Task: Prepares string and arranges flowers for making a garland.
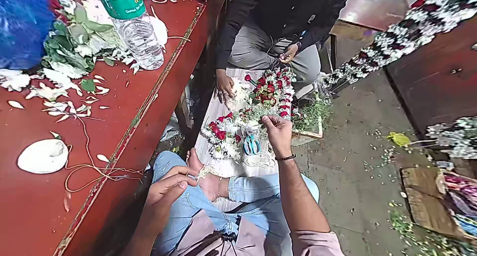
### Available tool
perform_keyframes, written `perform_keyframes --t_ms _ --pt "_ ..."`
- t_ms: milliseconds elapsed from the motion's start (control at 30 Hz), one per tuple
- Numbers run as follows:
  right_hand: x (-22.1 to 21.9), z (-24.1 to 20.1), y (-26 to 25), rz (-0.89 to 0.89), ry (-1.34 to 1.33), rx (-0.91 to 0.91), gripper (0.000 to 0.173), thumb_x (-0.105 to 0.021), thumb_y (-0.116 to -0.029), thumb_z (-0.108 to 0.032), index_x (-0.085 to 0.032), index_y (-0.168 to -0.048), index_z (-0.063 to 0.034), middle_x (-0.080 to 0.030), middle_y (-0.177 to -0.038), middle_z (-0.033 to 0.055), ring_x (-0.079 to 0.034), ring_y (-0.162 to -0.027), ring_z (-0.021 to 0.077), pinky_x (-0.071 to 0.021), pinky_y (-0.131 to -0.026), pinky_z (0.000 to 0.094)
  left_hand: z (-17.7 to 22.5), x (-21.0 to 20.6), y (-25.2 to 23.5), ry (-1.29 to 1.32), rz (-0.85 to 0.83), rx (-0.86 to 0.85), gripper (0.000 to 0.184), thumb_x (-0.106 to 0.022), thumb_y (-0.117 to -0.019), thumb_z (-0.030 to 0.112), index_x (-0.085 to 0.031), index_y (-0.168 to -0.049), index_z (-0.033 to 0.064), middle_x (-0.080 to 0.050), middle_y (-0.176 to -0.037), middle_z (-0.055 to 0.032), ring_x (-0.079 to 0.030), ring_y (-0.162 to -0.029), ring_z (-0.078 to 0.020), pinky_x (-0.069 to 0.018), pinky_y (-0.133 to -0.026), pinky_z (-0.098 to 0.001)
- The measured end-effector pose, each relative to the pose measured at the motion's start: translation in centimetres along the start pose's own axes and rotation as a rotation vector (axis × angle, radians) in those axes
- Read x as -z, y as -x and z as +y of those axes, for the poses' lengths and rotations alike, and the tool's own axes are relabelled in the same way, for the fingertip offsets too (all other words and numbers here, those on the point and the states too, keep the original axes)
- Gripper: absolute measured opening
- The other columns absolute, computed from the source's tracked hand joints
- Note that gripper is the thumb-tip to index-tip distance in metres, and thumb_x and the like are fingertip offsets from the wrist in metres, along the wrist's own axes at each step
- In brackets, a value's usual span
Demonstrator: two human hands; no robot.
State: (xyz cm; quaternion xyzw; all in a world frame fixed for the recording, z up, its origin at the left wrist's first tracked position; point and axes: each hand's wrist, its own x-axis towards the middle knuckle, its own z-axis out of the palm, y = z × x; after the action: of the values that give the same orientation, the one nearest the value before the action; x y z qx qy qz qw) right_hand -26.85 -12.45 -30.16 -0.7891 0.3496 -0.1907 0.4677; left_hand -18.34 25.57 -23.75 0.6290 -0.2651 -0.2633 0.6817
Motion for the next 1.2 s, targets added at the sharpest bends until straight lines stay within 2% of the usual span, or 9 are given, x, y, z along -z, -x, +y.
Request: perform_keyframes --t_ms 100,233,400,600,800,900,1067,1133,1200 --pt "-0.1 0.7 -1.1 0.044 -0.066 -0.007 0.024 -0.061 -0.1044 -0.026 -0.075 -0.101 -0.0072 -0.076 -0.09 0.0041 -0.068 -0.071 0.0123 -0.0563 -0.064 0.0317 -0.5 0.2 -0.1 -0.049 -0.121 0.001 0.036 -0.048 -0.107 0.028 -0.077 -0.099 0.0073 -0.073 -0.107 -0.008 -0.067 -0.107 -0.021 -0.0548 -0.097 -0.0372" --pt "0.4 0.1 0.0 0.015 -0.161 0.041 0.02 -0.059 -0.1047 -0.019 -0.074 -0.103 -0.0061 -0.076 -0.1 0.0054 -0.071 -0.083 0.0152 -0.0598 -0.075 0.0332 -1.1 -0.6 0.6 -0.272 -0.642 0.101 0.036 -0.046 -0.1067 0.029 -0.078 -0.101 0.0129 -0.073 -0.108 0.0011 -0.065 -0.109 -0.0116 -0.0528 -0.098 -0.035" --pt "0.6 -0.2 2.7 -0.038 -0.192 0.061 0.018 -0.062 -0.103 -0.016 -0.075 -0.102 -0.0044 -0.077 -0.097 0.0064 -0.072 -0.084 0.015 -0.0604 -0.077 0.0335 -3.4 -5.0 1.8 -0.697 -1.191 0.278 0.029 -0.047 -0.1046 0.019 -0.075 -0.11 0.0111 -0.07 -0.117 -0.0072 -0.062 -0.118 -0.0274 -0.0447 -0.104 -0.0523" --pt "1.5 1.1 7.4 -0.08 -0.242 -0.034 0.016 -0.065 -0.0998 -0.01 -0.076 -0.1 0.0003 -0.078 -0.09 0.0115 -0.075 -0.081 0.0208 -0.0629 -0.077 0.0373 -4.6 -5.9 1.9 -0.677 -0.949 0.168 0.032 -0.046 -0.1056 0.024 -0.076 -0.108 0.014 -0.071 -0.105 -0.0063 -0.066 -0.107 -0.0244 -0.051 -0.096 -0.047" --pt "1.9 2.0 7.9 -0.047 -0.204 -0.108 0.016 -0.066 -0.1002 -0.014 -0.076 -0.098 -0.0013 -0.077 -0.085 0.0091 -0.073 -0.074 0.0172 -0.0618 -0.07 0.0345 -4.6 -5.2 0.9 -0.624 -0.884 0.192 0.035 -0.043 -0.106 0.024 -0.076 -0.112 0.0138 -0.072 -0.11 -0.0047 -0.066 -0.111 -0.0224 -0.0502 -0.1 -0.0473" --pt "1.3 2.4 5.5 -0.014 -0.066 -0.048 0.021 -0.064 -0.1021 -0.024 -0.077 -0.103 -0.0081 -0.076 -0.098 0.0035 -0.07 -0.081 0.0132 -0.0597 -0.074 0.0357 -4.3 -5.4 0.9 -0.51 -0.774 0.139 0.036 -0.041 -0.1075 0.023 -0.075 -0.113 0.0118 -0.074 -0.108 -0.0035 -0.068 -0.104 -0.0167 -0.053 -0.097 -0.0407" --pt "-0.5 3.2 2.1 0.031 -0.019 0.26 0.019 -0.061 -0.1021 -0.017 -0.075 -0.104 -0.0045 -0.07 -0.126 0.0079 -0.066 -0.117 0.0172 -0.0553 -0.102 0.0396 -3.2 -6.2 1.1 -0.266 -0.505 0.093 0.033 -0.043 -0.1052 0.016 -0.074 -0.098 0.0064 -0.069 -0.082 -0.0011 -0.062 -0.074 -0.0047 -0.0524 -0.07 -0.023" --pt "-2.0 4.8 1.9 -0.012 -0.057 0.263 0.018 -0.062 -0.1017 -0.016 -0.074 -0.102 -0.0032 -0.071 -0.123 0.0091 -0.067 -0.115 0.0178 -0.0557 -0.101 0.0403 -3.2 -6.3 1.2 -0.252 -0.406 0.104 0.029 -0.048 -0.1048 0.019 -0.073 -0.093 0.0076 -0.058 -0.064 0.0034 -0.049 -0.054 -0.0009 -0.041 -0.051 -0.0194" --pt "-4.0 8.1 2.2 -0.078 -0.047 0.173 0.019 -0.062 -0.1015 -0.019 -0.075 -0.103 -0.004 -0.072 -0.119 0.0082 -0.069 -0.106 0.0161 -0.0577 -0.095 0.0391 -3.2 -6.1 1.4 -0.245 -0.364 0.134 0.029 -0.05 -0.1056 0.024 -0.073 -0.095 0.0093 -0.053 -0.059 0.0061 -0.042 -0.048 0.0005 -0.0355 -0.046 -0.0189"
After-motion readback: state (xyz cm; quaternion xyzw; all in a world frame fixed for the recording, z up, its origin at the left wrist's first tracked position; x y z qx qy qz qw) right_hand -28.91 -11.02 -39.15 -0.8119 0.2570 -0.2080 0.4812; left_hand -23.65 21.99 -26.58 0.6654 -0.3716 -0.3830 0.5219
